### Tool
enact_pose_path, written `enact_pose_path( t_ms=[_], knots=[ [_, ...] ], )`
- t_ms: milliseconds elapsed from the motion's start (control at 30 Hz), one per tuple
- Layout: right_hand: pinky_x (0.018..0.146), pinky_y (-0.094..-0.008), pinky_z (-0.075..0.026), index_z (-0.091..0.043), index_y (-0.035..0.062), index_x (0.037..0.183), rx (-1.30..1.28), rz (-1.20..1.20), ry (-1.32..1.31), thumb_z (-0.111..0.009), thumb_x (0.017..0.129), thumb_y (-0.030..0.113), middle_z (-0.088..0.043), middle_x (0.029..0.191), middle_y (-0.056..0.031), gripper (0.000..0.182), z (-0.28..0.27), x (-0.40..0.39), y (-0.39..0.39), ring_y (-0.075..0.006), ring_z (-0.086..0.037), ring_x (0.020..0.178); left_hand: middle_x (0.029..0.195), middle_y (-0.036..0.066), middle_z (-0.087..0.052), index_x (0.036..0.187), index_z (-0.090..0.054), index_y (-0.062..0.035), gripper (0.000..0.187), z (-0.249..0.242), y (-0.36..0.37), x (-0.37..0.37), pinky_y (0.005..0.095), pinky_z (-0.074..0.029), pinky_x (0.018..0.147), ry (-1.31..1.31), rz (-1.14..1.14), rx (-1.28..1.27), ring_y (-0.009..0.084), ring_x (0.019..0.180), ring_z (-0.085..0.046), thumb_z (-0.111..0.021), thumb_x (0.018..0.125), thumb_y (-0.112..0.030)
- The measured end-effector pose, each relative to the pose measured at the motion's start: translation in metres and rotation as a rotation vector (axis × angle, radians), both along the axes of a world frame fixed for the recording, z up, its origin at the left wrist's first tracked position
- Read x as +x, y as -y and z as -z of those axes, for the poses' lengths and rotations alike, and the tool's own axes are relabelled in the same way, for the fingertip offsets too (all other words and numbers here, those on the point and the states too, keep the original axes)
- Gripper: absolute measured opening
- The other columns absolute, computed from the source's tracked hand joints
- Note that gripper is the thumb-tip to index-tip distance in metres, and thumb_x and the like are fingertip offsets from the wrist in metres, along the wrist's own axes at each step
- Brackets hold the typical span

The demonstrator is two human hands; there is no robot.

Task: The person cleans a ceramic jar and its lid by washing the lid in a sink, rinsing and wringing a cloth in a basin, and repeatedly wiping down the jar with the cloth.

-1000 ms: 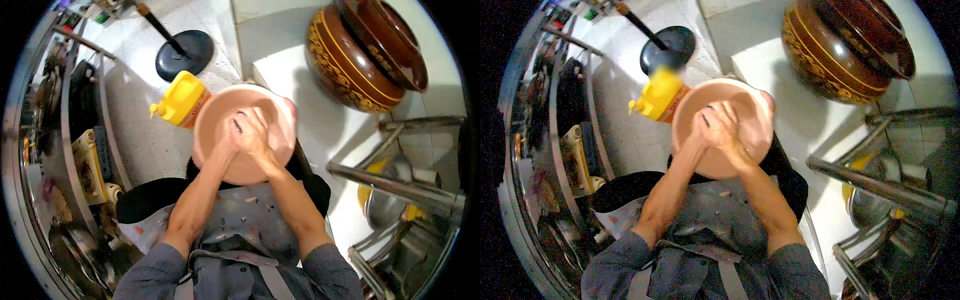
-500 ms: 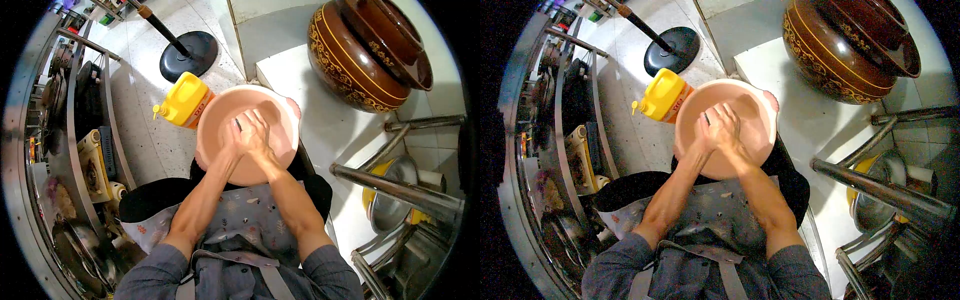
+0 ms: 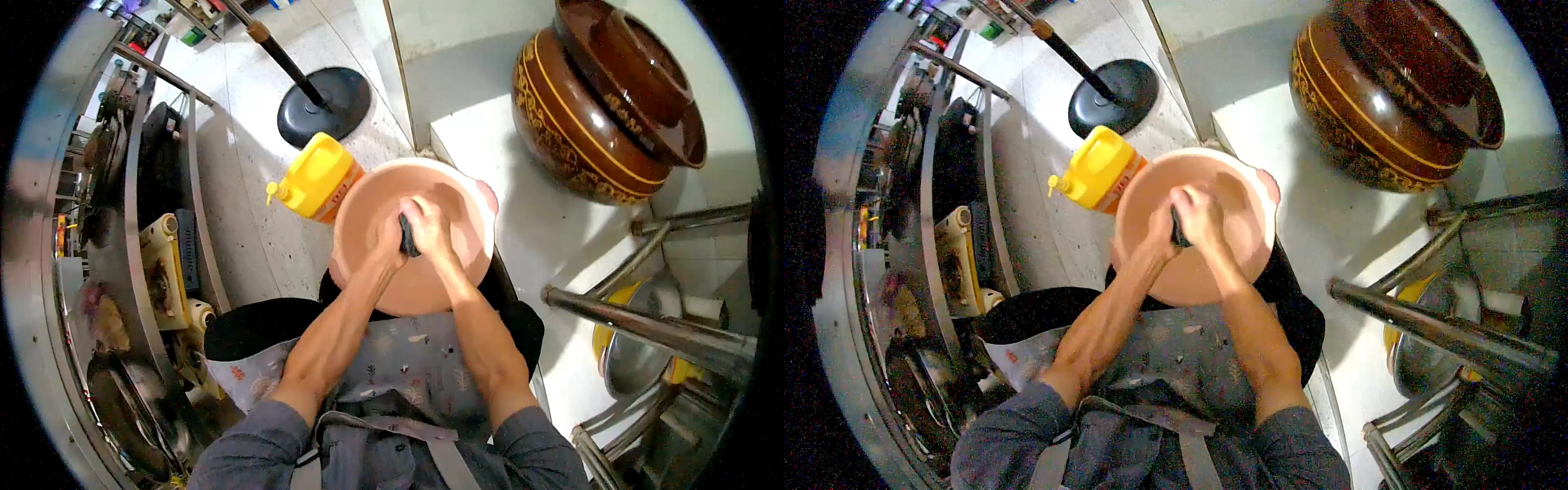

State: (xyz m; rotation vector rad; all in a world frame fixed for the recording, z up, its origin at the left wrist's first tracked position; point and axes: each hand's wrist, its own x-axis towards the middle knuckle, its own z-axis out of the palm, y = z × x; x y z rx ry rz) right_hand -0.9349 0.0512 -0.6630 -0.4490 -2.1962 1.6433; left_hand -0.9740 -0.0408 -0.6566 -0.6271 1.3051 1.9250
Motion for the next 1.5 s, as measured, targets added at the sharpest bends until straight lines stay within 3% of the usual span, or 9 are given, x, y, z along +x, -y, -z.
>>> enact_pose_path(
  t_ms=[100, 200, 300, 433, 600, 833, 1000, 1233, 1500],
  knots=[
    [0.091, -0.0280, -0.046, -0.072, 0.0028, 0.104, -0.794, 0.015, 0.124, -0.048, 0.107, 0.033, -0.070, 0.101, 0.0005, 0.039, -0.033, 0.003, -0.027, -0.0120, -0.061, 0.100, 0.105, 0.007, -0.067, 0.124, -0.061, -0.0101, 0.040, -0.037, 0.019, -0.017, 0.0369, -0.062, 0.061, 0.032, 0.271, 0.117, 0.0194, 0.089, -0.070, -0.055, 0.101, -0.042],
    [0.111, -0.0388, -0.031, -0.073, 0.0069, 0.111, -0.311, 0.032, 0.045, -0.046, 0.105, 0.035, -0.071, 0.118, -0.0076, 0.040, -0.075, 0.021, -0.045, -0.0209, -0.063, 0.110, 0.108, 0.007, -0.069, 0.131, -0.061, -0.0085, 0.041, -0.068, 0.025, -0.026, 0.0364, -0.064, 0.061, -0.232, 0.480, 0.072, 0.0187, 0.088, -0.070, -0.063, 0.098, -0.034],
    [0.107, -0.0408, -0.038, -0.072, 0.0067, 0.116, -0.030, 0.118, 0.250, -0.050, 0.101, 0.043, -0.070, 0.119, -0.0150, 0.045, -0.098, 0.028, -0.056, -0.0280, -0.059, 0.119, 0.110, 0.007, -0.071, 0.131, -0.063, -0.0091, 0.039, -0.070, 0.016, -0.043, 0.0315, -0.061, 0.058, -0.609, 0.705, 0.004, 0.0141, 0.088, -0.069, -0.069, 0.095, -0.021],
    [0.099, -0.0342, -0.046, -0.060, 0.0012, 0.133, -0.597, -0.146, -0.178, -0.056, 0.101, 0.039, -0.067, 0.115, -0.0079, 0.050, -0.085, 0.035, -0.067, -0.0181, -0.061, 0.109, 0.086, 0.009, -0.074, 0.122, -0.070, -0.0075, 0.030, -0.170, -0.021, -0.039, 0.0366, -0.059, 0.063, -0.762, 0.899, -0.430, 0.0181, 0.067, -0.070, -0.067, 0.094, -0.016],
    [0.105, -0.0317, -0.041, -0.051, -0.0009, 0.140, -0.945, -0.053, -0.230, -0.069, 0.095, 0.022, -0.061, 0.128, -0.0065, 0.054, -0.123, 0.058, -0.088, -0.0169, -0.055, 0.118, 0.072, 0.021, -0.067, 0.120, -0.069, -0.0069, 0.034, -0.233, -0.055, -0.035, 0.0412, -0.055, 0.064, -1.607, 0.876, -0.803, 0.0292, 0.072, -0.073, -0.071, 0.091, -0.025],
    [0.091, -0.0315, -0.050, -0.067, 0.0009, 0.118, -0.004, 0.414, -0.364, -0.070, 0.086, 0.006, -0.069, 0.111, -0.0091, 0.032, -0.249, 0.112, -0.151, -0.0156, -0.063, 0.102, 0.082, 0.005, -0.071, 0.114, -0.068, 0.0003, 0.026, -0.322, -0.105, -0.037, 0.0292, -0.054, 0.069, -1.792, 0.440, -0.256, 0.0117, 0.074, -0.065, -0.067, 0.088, -0.005],
    [0.094, -0.0406, -0.049, -0.066, 0.0014, 0.107, 0.747, 1.044, -0.658, -0.061, 0.080, -0.003, -0.065, 0.105, -0.0177, 0.028, -0.323, 0.107, -0.192, -0.0363, -0.062, 0.102, 0.099, 0.012, -0.069, 0.110, -0.067, -0.0012, 0.030, -0.342, -0.168, -0.035, 0.0335, -0.054, 0.081, -2.053, 0.293, -0.003, 0.0234, 0.091, -0.068, -0.070, 0.080, -0.002],
    [0.112, -0.0556, -0.031, -0.050, 0.0034, 0.141, 1.008, 1.186, 0.141, -0.057, 0.093, 0.010, -0.048, 0.144, -0.0210, 0.050, -0.273, 0.088, -0.268, -0.0424, -0.040, 0.135, 0.140, 0.023, -0.054, 0.133, -0.058, -0.0024, 0.053, -0.295, -0.253, -0.032, 0.0436, -0.042, 0.111, -2.049, 0.827, -0.020, 0.0385, 0.131, -0.051, -0.073, 0.084, -0.017],
    [0.098, -0.0530, -0.048, -0.066, -0.0018, 0.121, 0.808, 1.093, 0.551, -0.061, 0.092, 0.019, -0.060, 0.129, -0.0272, 0.035, -0.310, 0.080, -0.268, -0.0424, -0.056, 0.121, 0.147, 0.024, -0.045, 0.138, -0.051, -0.0016, 0.053, -0.266, -0.297, -0.105, 0.0502, -0.039, 0.109, -1.895, 0.419, -0.417, 0.0408, 0.135, -0.045, -0.065, 0.089, -0.017]
  ],
)
